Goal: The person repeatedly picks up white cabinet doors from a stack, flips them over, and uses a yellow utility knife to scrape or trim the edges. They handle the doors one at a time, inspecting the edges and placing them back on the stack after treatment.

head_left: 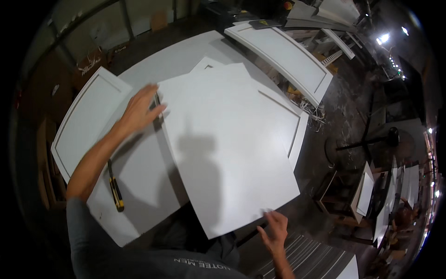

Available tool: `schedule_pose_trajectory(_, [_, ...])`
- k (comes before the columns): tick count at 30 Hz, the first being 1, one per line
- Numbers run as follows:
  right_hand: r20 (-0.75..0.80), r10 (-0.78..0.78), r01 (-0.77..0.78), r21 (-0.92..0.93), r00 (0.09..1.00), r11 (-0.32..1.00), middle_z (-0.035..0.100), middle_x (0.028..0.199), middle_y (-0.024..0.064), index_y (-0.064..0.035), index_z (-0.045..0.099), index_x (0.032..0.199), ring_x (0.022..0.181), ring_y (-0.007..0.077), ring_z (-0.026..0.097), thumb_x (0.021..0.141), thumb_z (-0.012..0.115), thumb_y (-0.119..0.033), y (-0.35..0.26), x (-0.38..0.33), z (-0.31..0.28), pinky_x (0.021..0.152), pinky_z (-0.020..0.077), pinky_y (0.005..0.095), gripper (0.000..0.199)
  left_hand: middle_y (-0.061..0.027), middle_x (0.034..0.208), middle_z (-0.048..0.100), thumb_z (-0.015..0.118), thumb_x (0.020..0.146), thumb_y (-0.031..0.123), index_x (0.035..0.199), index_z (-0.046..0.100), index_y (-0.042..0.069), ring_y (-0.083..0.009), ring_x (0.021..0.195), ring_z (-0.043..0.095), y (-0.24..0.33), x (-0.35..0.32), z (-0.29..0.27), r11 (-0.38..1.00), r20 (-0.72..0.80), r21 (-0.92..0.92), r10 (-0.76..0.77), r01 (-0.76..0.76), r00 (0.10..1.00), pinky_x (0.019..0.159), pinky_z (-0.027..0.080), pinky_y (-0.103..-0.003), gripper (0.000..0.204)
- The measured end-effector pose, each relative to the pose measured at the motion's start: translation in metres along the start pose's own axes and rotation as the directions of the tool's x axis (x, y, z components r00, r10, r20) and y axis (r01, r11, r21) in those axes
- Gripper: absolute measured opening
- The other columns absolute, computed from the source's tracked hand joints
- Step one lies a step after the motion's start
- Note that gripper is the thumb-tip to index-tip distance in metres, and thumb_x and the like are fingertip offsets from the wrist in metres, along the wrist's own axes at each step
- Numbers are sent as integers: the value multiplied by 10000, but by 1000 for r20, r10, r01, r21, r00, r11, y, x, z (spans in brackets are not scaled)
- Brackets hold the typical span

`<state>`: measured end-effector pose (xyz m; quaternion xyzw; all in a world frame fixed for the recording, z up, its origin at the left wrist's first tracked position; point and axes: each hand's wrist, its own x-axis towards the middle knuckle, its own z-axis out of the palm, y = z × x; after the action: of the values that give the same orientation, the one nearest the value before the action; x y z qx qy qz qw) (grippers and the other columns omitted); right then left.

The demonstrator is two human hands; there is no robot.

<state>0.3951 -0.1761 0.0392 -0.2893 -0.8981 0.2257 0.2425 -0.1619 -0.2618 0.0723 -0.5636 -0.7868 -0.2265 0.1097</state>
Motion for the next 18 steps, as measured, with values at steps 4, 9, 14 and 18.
schedule_pose_trajectory(4, [322,814,-457,886,483,-80,584,1189,86,-26,539,1313,1068,221,578,893,734,-334,-6,-46,58,864,519,367,556,-290,1290,584,688,838,520,1249,578,-104,-414,1203,566,-60,93,92,963,256,-10,-258,269,932,997,457,-465,755])
schedule_pose_trajectory(9, [280,909,-369,916,310,-157,543,1332,148,66,426,1399,1197,269,523,858,783,-297,-16,2,98,1004,445,412,743,-286,1229,621,714,782,613,1237,593,-97,-382,1169,597,-74,84,109,895,522,-22,-369,445,769,987,473,-445,852])
schedule_pose_trajectory(14, [188,921,-496,869,341,7,638,1143,184,119,541,1237,985,227,624,803,833,-345,12,7,65,887,512,382,699,-189,1225,629,818,802,376,1342,494,-84,-274,1092,618,-65,-19,54,435,771,-306,-409,847,489,964,504,-423,780])
schedule_pose_trajectory(18, [-79,833,-399,850,548,343,638,1098,151,108,582,1163,970,199,598,805,799,-455,2,8,50,844,495,350,702,-140,1284,568,750,882,335,1394,414,-48,-243,1117,573,-80,-73,23,312,646,-548,-432,776,630,1012,460,-407,723])
